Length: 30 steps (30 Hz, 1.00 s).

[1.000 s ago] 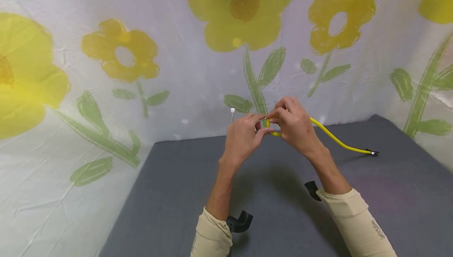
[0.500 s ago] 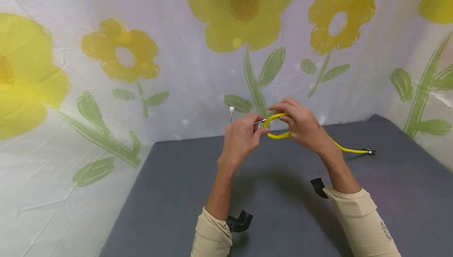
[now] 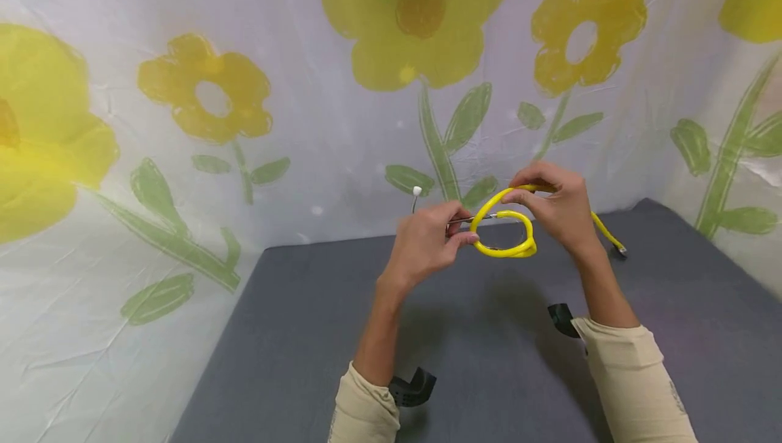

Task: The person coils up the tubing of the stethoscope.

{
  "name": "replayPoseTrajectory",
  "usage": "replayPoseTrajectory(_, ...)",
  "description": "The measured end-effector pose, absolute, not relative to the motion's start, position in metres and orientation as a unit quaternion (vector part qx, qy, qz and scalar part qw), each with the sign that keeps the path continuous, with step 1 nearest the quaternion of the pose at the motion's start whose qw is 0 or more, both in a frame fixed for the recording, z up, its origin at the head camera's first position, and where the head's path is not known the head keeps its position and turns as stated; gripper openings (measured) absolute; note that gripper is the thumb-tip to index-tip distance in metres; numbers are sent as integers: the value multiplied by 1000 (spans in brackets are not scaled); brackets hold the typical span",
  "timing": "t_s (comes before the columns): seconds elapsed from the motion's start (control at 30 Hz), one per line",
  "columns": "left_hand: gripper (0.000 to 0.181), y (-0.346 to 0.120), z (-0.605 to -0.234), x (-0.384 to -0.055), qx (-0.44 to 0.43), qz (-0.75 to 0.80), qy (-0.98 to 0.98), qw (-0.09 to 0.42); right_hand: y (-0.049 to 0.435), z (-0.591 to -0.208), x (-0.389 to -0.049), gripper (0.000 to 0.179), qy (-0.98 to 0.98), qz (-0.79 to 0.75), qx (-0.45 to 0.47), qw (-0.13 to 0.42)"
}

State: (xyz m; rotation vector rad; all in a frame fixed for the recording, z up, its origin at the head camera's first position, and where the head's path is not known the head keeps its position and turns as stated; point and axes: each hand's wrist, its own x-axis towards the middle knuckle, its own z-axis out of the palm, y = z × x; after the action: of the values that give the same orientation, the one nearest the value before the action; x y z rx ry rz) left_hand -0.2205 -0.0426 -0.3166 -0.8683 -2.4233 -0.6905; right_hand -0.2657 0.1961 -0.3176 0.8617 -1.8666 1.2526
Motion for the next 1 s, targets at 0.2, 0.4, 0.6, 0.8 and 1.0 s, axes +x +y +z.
replayPoseTrajectory(0.2, 32, -40, -317, -222, -303, -295, -868, 259, 198, -327, -272, 12, -757, 508, 306, 274)
replayPoseTrajectory(0.4, 29, -43, -318, -225, -255, -315, -863, 301, 191, -332, -274, 17, -780, 520, 321, 137)
replayPoseTrajectory(0.6, 29, -38, -321, -227, -222, -332, -850, 344, 187, -330, -270, 23, -798, 512, 313, 56)
replayPoseTrajectory(0.8, 28, -36, -322, -227, -211, -349, -838, 361, 185, -332, -269, 29, -756, 574, 314, -23)
replayPoseTrajectory(1.0, 26, -38, -329, -228, -197, -358, -835, 370, 177, -342, -270, 32, -726, 604, 320, -73)
